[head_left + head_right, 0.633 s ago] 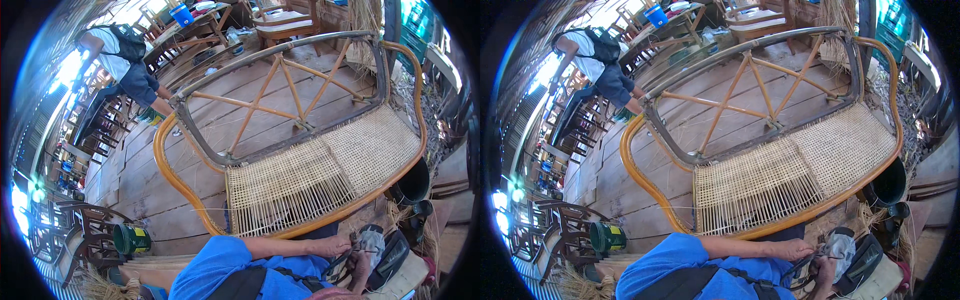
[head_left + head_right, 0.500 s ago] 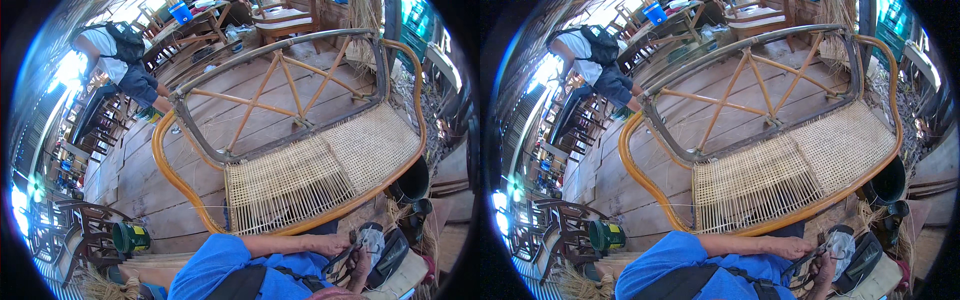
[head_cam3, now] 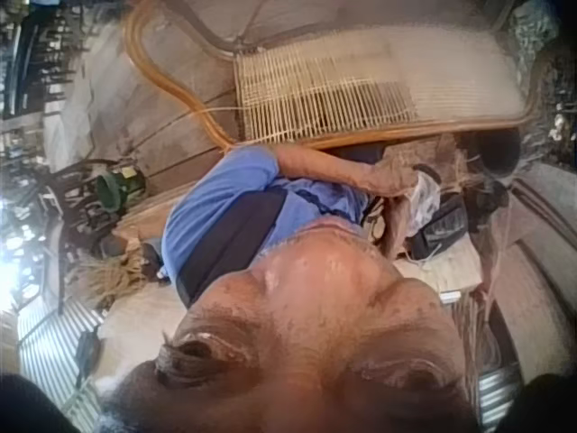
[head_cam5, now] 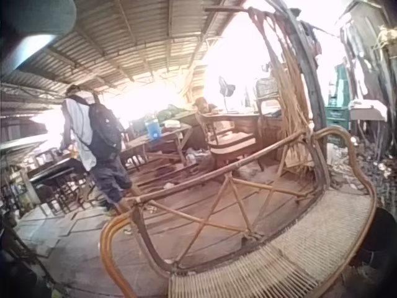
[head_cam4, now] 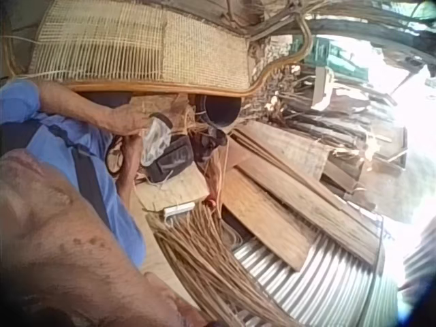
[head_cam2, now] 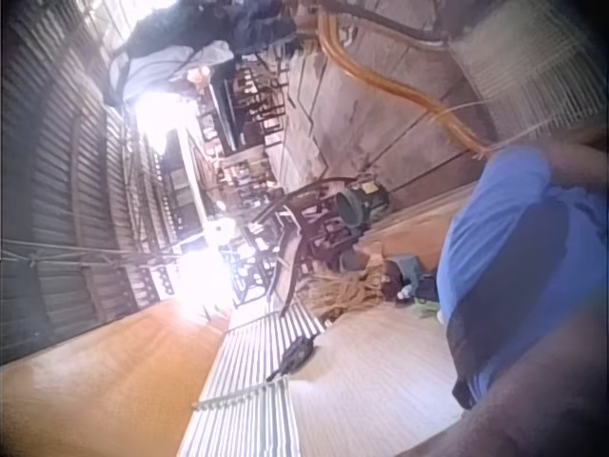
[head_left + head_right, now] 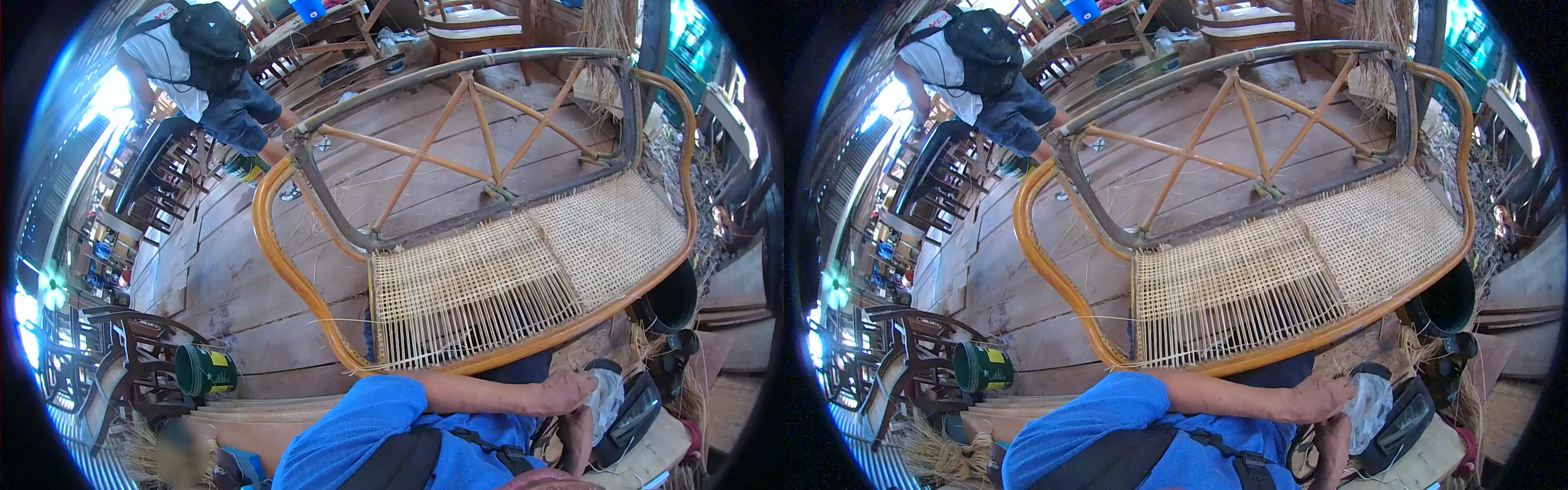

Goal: Repairing the wicker seat of a wooden chair using tools like a hammer and chisel.

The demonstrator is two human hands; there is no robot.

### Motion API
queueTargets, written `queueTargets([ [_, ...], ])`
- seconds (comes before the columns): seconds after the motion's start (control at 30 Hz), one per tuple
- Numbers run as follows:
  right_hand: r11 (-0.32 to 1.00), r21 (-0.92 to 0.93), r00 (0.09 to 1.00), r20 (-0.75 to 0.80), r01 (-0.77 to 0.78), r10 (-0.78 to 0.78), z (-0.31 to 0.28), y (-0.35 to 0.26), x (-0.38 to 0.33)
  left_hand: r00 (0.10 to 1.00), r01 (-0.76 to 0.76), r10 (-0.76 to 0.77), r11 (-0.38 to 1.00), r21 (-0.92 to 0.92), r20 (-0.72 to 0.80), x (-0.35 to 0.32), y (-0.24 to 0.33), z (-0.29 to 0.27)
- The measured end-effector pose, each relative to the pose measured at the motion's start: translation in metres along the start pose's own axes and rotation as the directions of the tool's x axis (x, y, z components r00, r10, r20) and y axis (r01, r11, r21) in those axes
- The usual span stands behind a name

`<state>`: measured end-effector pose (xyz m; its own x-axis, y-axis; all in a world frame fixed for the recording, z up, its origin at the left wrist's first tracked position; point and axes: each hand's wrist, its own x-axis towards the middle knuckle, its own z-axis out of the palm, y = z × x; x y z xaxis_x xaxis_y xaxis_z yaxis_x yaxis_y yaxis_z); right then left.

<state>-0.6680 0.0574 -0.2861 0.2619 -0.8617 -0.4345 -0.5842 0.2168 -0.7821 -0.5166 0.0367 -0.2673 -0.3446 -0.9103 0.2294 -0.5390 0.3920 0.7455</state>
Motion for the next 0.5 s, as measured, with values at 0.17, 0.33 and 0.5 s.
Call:
queueTargets([
  [0.17, 0.965, -0.026, 0.955, 0.134, -0.262, 0.263, -0.015, -0.027, -0.011, 0.941, -0.031, 0.01, 0.998, -0.056, -0.337, 0.023, 0.013, -0.069],
  [0.33, 0.992, -0.129, 0.98, -0.2, -0.014, -0.013, -0.073, 0.016, -0.022, 0.865, 0.247, -0.307, 0.949, -0.196, -0.396, 0.023, -0.024, -0.121],
  [0.5, 0.894, 0.448, 0.982, -0.156, -0.022, 0.102, -0.104, -0.028, -0.038, 0.938, 0.306, -0.338, 0.909, -0.284, -0.073, -0.019, -0.06, 0.006],
])
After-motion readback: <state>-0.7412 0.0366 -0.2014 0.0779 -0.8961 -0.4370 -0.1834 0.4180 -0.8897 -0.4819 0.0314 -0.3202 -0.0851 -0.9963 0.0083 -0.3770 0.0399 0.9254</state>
